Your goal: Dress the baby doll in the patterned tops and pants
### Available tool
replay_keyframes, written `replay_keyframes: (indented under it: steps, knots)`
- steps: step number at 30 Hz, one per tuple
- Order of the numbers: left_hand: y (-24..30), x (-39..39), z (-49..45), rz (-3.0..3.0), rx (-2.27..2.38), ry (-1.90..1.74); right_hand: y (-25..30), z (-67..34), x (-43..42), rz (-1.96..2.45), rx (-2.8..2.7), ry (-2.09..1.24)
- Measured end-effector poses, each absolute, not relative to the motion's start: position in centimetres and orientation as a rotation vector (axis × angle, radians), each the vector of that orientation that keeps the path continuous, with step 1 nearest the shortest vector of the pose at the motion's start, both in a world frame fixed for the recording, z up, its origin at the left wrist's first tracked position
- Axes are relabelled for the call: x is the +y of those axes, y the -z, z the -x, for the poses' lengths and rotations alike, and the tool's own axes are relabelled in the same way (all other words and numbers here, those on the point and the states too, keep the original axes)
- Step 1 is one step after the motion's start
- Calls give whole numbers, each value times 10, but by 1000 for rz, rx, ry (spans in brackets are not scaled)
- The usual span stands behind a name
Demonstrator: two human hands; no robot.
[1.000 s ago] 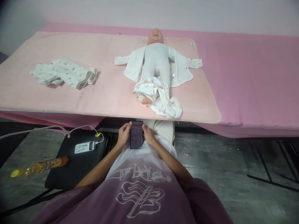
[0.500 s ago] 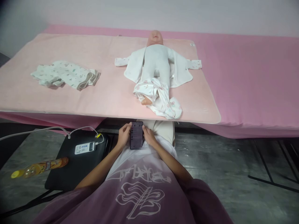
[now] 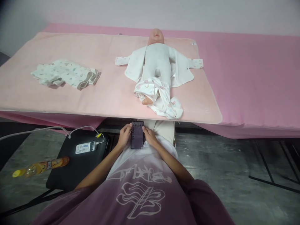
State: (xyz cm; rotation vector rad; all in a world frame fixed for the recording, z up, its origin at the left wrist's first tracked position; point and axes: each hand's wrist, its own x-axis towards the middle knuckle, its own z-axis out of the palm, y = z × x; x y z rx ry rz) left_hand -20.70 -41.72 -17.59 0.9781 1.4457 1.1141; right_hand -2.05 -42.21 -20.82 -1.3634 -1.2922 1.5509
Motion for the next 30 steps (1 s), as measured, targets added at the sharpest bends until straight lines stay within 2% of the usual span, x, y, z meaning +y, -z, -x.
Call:
replay_keyframes:
  steps: [9, 22, 30]
  knots:
    - [183, -437, 219, -804, 1189, -1056, 210, -7, -455, 989, -1426, -1908]
    - [198, -446, 224, -722, 1166, -1007, 215, -10, -455, 1012, -1528, -1839]
    - [188, -430, 215, -890, 1355, -1176, 223, -6, -453, 980, -1461, -1852]
